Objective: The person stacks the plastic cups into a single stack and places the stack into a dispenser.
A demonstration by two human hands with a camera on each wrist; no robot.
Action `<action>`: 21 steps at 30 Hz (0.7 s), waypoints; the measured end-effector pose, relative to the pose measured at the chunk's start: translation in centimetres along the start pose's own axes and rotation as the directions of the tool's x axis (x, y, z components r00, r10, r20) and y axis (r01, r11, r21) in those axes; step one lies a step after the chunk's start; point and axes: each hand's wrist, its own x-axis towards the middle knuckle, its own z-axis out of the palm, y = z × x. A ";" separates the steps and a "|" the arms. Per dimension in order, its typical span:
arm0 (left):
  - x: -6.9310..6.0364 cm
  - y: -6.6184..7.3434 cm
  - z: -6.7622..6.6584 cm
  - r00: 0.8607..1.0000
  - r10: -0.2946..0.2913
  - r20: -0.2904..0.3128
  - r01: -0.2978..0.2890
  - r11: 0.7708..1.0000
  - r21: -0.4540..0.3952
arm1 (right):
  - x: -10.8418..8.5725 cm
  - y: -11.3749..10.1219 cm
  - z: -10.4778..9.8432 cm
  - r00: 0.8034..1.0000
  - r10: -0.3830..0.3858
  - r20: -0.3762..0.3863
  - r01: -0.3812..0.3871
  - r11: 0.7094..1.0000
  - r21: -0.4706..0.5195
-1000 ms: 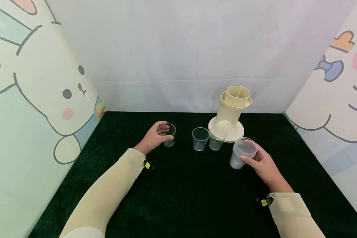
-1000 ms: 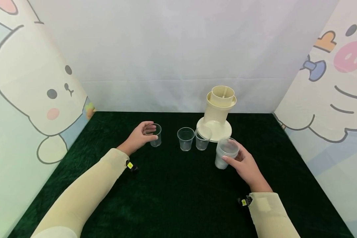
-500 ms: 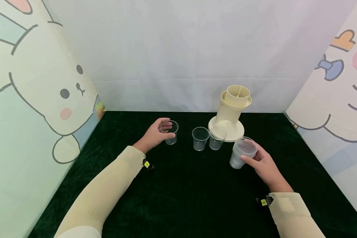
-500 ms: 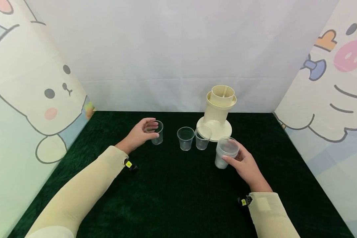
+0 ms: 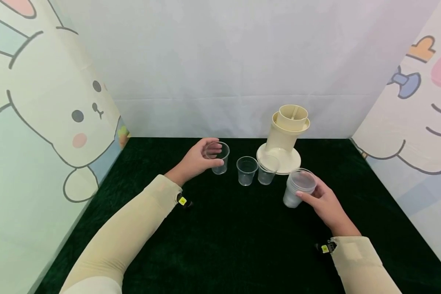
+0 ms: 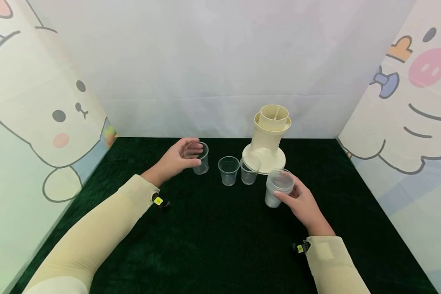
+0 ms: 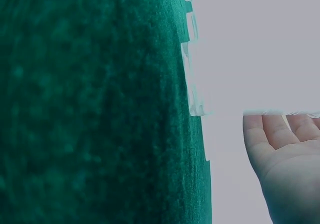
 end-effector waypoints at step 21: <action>0.2 5.6 5.8 0.983 0.140 0.115 -0.138 0.990 -0.026 | 0.0 0.0 0.0 1.000 0.004 -0.003 -0.004 1.000 -0.014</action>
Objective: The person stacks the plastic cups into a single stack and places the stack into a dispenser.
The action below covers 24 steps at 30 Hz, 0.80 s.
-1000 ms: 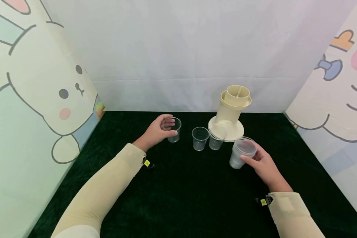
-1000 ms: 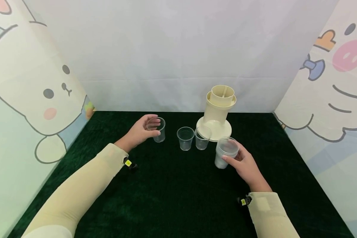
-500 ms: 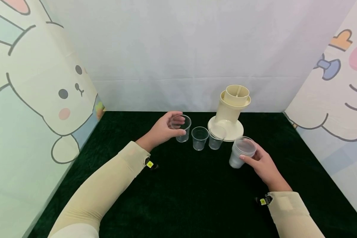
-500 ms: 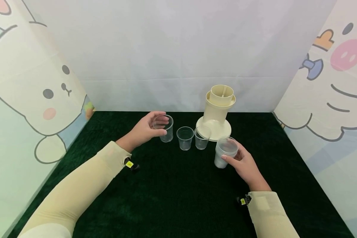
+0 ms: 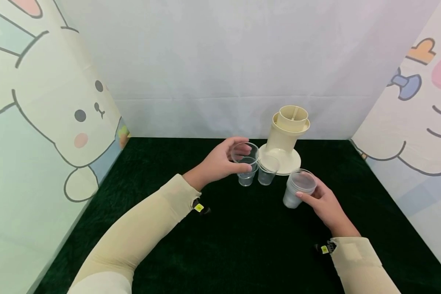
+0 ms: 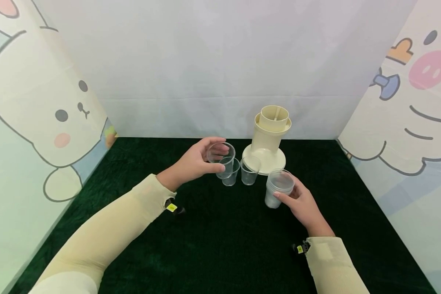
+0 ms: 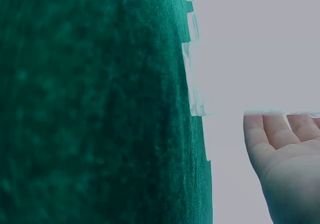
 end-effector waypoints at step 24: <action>4.5 2.1 7.5 0.995 0.004 0.097 -0.002 1.000 -0.025 | -0.2 0.8 0.2 0.996 -0.092 -0.012 0.092 0.994 0.050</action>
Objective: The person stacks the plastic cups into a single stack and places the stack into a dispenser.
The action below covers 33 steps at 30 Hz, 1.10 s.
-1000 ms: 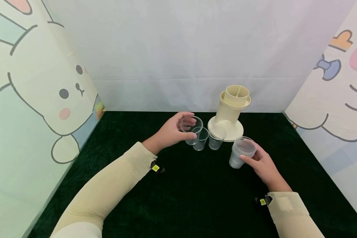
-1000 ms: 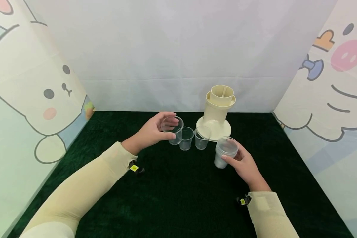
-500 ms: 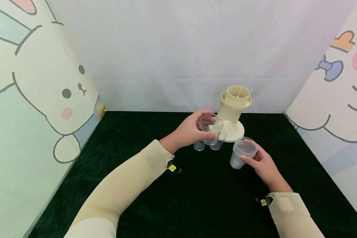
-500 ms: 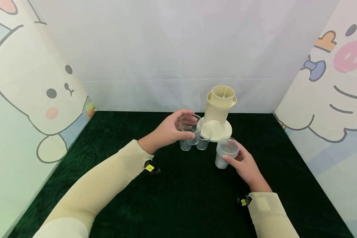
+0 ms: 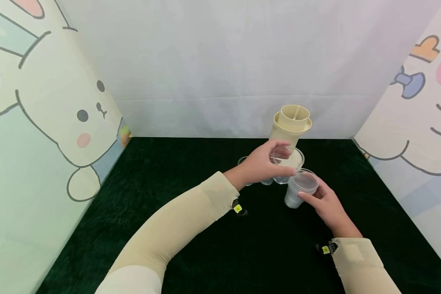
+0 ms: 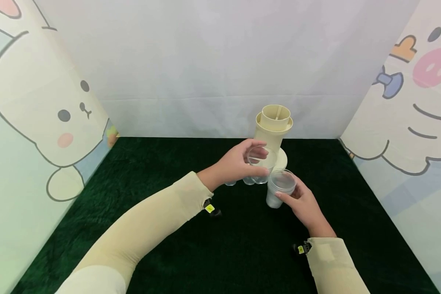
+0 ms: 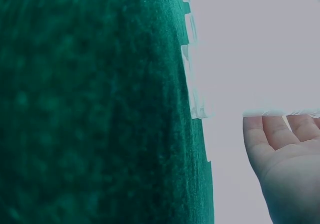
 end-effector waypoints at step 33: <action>2.7 0.1 4.3 1.000 -0.005 -0.024 0.002 0.994 -0.108 | 0.0 -0.3 -0.1 0.999 0.053 -0.004 -0.053 0.998 -0.031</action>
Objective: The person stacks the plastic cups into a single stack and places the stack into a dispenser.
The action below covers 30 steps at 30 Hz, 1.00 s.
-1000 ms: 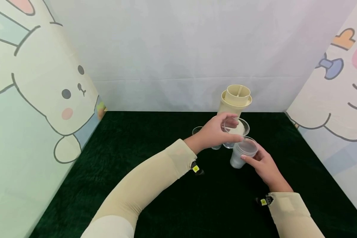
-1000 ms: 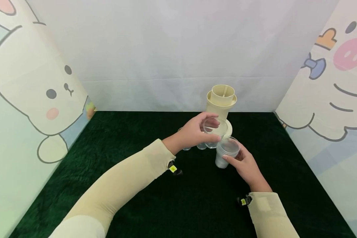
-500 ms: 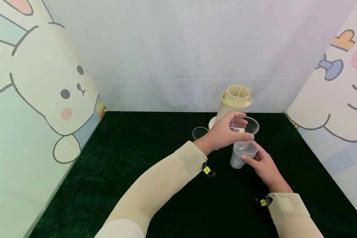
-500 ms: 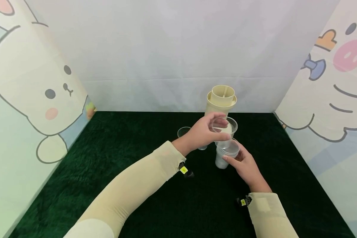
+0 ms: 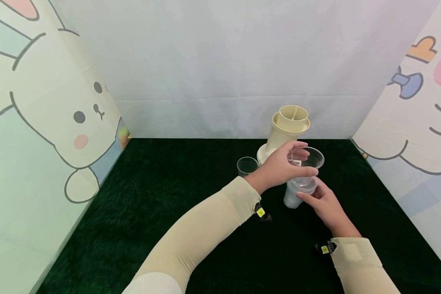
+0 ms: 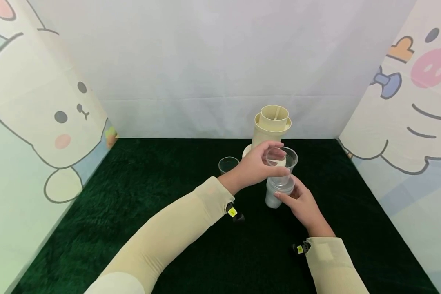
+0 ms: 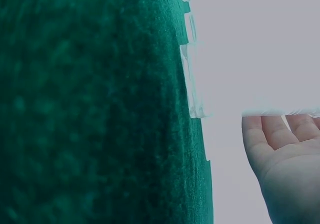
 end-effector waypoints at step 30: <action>-0.7 -4.5 1.9 0.989 -0.146 0.014 0.144 0.985 0.098 | 0.1 0.3 0.0 0.995 -0.101 0.016 0.099 0.993 0.067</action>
